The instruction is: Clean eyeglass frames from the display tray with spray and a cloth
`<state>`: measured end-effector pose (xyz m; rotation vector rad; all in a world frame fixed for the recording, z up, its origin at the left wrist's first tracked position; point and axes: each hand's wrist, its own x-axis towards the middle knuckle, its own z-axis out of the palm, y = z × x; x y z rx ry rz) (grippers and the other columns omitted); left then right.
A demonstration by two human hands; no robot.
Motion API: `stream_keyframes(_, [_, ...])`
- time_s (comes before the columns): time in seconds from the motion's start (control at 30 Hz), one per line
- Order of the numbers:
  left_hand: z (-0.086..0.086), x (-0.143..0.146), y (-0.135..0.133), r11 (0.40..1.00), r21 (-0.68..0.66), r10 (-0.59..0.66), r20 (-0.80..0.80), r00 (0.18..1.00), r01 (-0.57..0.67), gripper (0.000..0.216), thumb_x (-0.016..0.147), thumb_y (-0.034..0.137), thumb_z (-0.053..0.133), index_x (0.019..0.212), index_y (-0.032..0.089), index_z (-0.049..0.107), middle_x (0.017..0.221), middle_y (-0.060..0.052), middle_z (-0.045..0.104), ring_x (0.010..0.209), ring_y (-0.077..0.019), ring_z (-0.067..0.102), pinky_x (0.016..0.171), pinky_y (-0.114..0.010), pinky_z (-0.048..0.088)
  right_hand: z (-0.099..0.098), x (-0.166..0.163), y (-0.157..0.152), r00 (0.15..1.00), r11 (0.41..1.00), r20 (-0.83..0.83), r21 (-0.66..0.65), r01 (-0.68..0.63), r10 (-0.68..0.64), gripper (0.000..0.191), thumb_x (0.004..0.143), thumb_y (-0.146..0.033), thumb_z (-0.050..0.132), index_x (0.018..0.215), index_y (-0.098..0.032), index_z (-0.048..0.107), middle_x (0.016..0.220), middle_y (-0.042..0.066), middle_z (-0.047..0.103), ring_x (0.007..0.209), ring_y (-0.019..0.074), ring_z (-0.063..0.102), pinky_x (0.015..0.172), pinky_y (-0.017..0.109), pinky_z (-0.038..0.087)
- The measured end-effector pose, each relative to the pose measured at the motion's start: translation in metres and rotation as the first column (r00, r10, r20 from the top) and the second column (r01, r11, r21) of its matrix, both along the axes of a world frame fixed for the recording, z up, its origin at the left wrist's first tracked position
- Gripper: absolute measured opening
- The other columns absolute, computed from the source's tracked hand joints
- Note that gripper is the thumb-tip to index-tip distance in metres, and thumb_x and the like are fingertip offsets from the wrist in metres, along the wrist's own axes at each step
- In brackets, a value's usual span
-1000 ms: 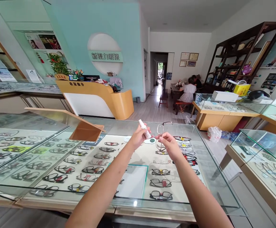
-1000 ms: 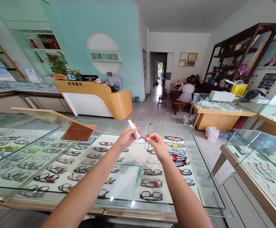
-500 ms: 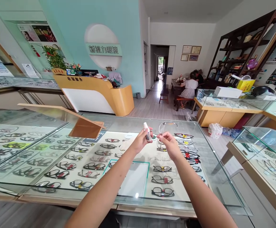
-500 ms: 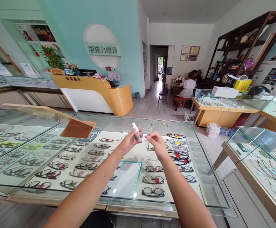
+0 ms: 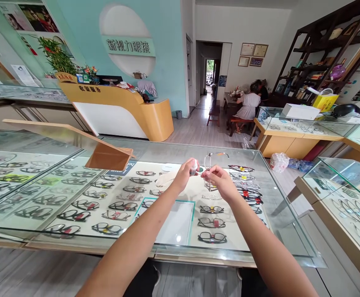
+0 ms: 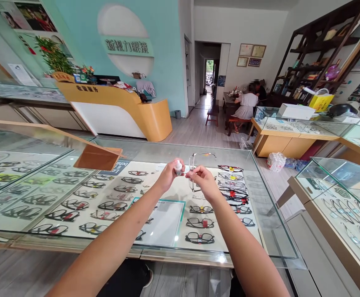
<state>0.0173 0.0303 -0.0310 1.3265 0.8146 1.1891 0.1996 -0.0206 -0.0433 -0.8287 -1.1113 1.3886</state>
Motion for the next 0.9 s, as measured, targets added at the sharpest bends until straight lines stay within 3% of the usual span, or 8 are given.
stream_keyframes(0.2, [0.005, 0.001, -0.005, 0.997, 0.079, 0.007, -0.116, 0.993, 0.002, 0.043, 0.089, 0.062, 0.062, 0.074, 0.022, 0.064, 0.08, -0.003, 0.058, 0.076, -0.0199, 0.052, 0.074, -0.034, 0.045, 0.003, 0.0, -0.003, 0.997, 0.997, -0.003, -0.019, -0.072, 0.072, 0.045, 0.078, -0.058, 0.094, 0.086, -0.026, 0.063, 0.102, 0.005, 0.082, 0.105, 0.0262, 0.076, 0.096, 0.042, 0.054])
stream_keyframes(0.57, [0.008, 0.005, -0.009, 0.989, 0.116, -0.072, -0.169, 0.983, 0.093, 0.043, 0.091, 0.062, 0.06, 0.072, 0.024, 0.053, 0.07, -0.001, 0.053, 0.071, -0.02, 0.047, 0.073, -0.036, 0.043, 0.012, 0.0, -0.007, 0.992, 0.992, -0.037, -0.028, -0.126, 0.125, 0.045, 0.077, -0.057, 0.095, 0.085, -0.026, 0.063, 0.101, 0.004, 0.083, 0.103, 0.0274, 0.079, 0.101, 0.046, 0.056])
stream_keyframes(0.7, [0.008, 0.006, -0.011, 0.982, 0.154, -0.077, -0.193, 0.978, 0.107, 0.044, 0.093, 0.064, 0.059, 0.075, 0.024, 0.058, 0.076, -0.003, 0.057, 0.076, -0.0213, 0.051, 0.076, -0.036, 0.044, 0.014, 0.004, -0.004, 0.991, 0.996, -0.092, -0.01, -0.094, 0.093, 0.045, 0.079, -0.057, 0.094, 0.085, -0.027, 0.061, 0.1, 0.002, 0.083, 0.105, 0.0268, 0.079, 0.103, 0.047, 0.055])
stream_keyframes(0.9, [-0.004, 0.006, -0.01, 0.965, 0.211, -0.066, -0.375, 0.925, 0.155, 0.04, 0.094, 0.061, 0.062, 0.082, 0.022, 0.062, 0.079, -0.001, 0.058, 0.079, -0.0204, 0.05, 0.077, -0.034, 0.04, 0.017, 0.01, 0.001, 0.972, 0.999, -0.234, -0.036, 0.012, -0.02, 0.045, 0.075, -0.055, 0.096, 0.082, -0.028, 0.062, 0.099, 0.0, 0.082, 0.1, 0.0248, 0.078, 0.099, 0.043, 0.059])
